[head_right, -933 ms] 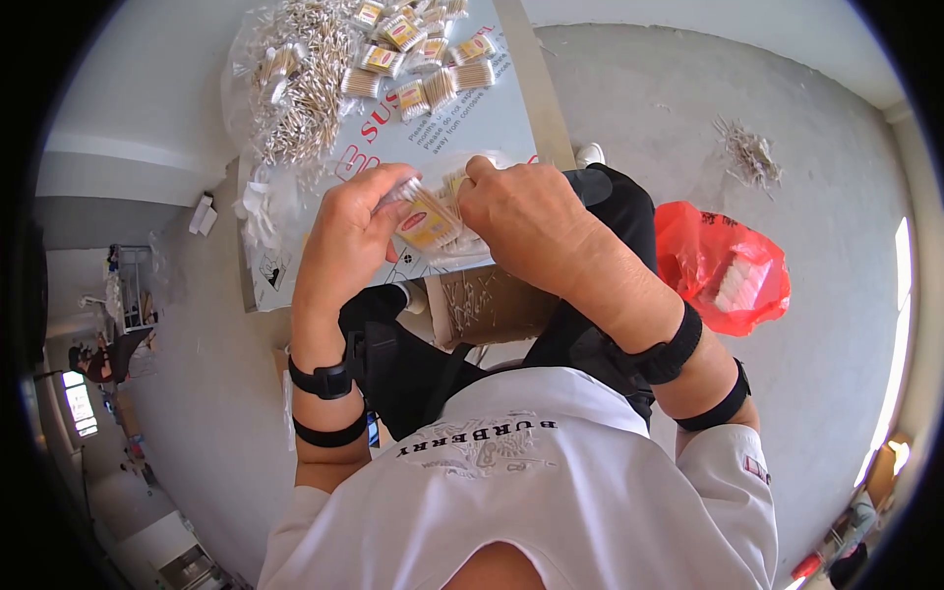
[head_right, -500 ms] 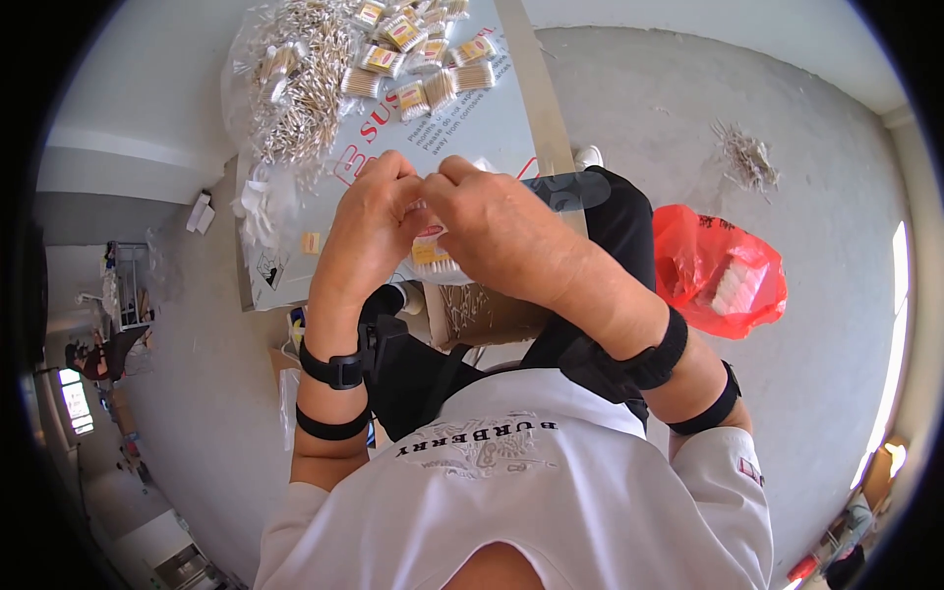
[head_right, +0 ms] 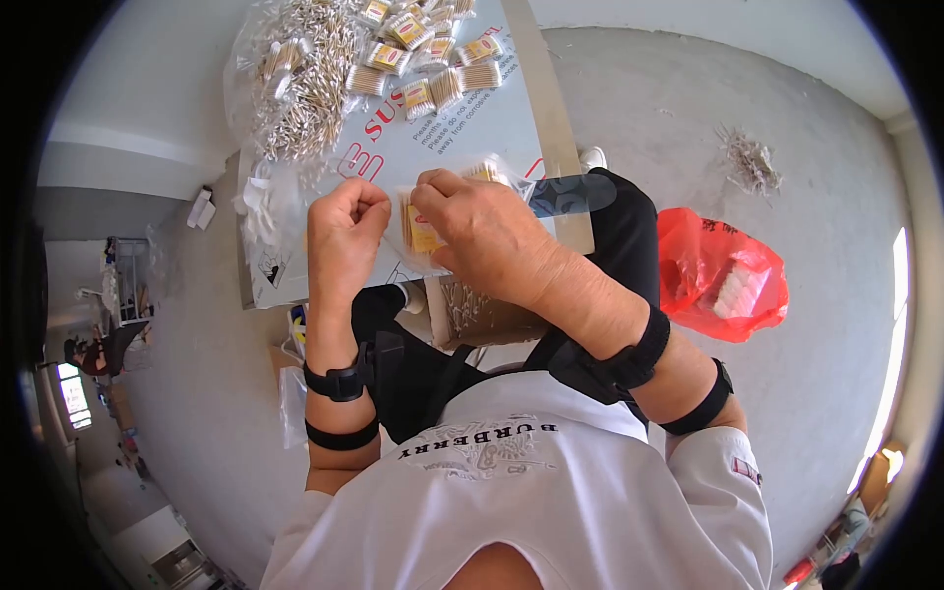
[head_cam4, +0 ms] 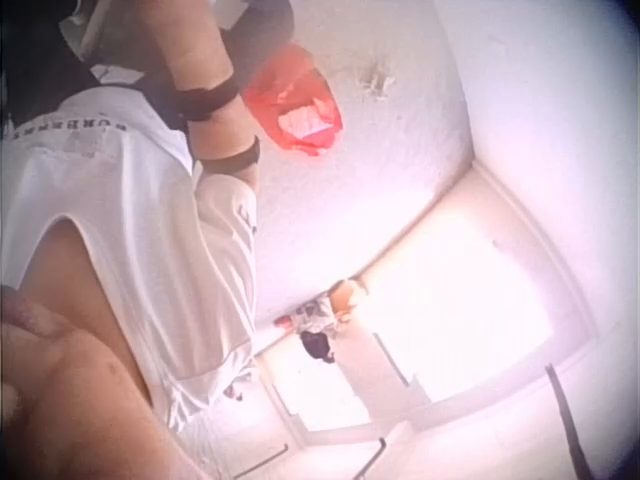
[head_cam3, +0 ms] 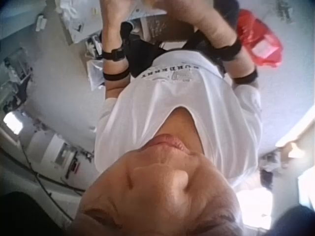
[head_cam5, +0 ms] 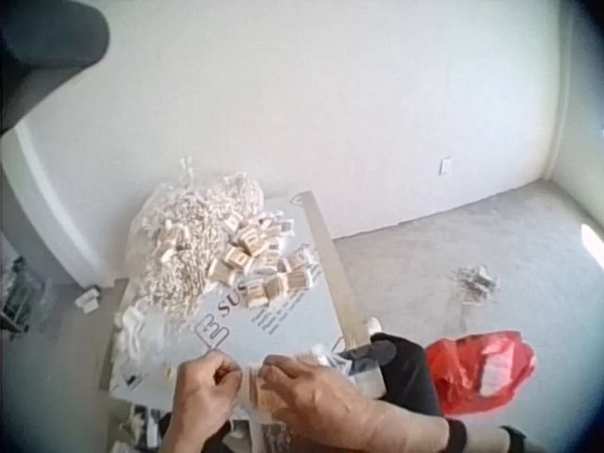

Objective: Packaging pre-wrapped packs of cotton buds into a clear plastic bag.

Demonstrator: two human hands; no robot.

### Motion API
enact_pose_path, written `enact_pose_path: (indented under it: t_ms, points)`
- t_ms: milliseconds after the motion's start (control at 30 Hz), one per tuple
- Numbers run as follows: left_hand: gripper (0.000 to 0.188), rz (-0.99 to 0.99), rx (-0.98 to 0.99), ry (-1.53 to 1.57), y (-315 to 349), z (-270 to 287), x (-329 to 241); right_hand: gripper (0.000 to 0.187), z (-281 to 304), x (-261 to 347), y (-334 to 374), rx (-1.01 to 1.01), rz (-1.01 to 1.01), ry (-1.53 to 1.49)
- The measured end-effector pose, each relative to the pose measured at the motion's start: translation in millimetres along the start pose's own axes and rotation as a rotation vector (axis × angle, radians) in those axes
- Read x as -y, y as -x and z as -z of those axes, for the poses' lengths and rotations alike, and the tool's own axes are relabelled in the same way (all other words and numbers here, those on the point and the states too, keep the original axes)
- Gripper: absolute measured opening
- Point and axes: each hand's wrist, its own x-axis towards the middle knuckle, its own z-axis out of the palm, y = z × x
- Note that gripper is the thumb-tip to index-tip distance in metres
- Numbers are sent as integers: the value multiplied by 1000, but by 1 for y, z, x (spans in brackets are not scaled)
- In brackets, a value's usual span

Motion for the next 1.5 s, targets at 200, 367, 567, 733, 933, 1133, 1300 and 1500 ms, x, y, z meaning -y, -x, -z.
enact_pose_path:
  t_ms: [200, 367, 567, 733, 933, 1133, 1300, 1500]
  points:
    - [6, -236, -111, 57, 7, -9, -5, 57, 2, 3, -3, 71, -16, 73]
    - [8, -232, -93, 52, 15, -14, -6, 40, -19, 8, -13, 259, 0, 447]
    - [14, -293, -230, -184, 12, 12, -15, 33, 28, 22, 0, -144, 43, 254]
    - [17, -583, 107, -33, 18, 9, -52, 31, 57, -1, 20, -219, -305, 484]
    - [13, -394, 576, -195, -14, -33, -43, 14, 39, -15, 21, -230, -418, -155]
    - [12, -434, 473, -490, -4, -62, -32, 11, 28, -10, 13, -302, -516, -768]
    - [9, -470, 532, -140, -15, -19, -39, 14, 42, -32, 14, -214, -520, -700]
    - [14, -353, 587, -588, -9, -7, -34, 16, 48, -21, 12, -228, -437, -230]
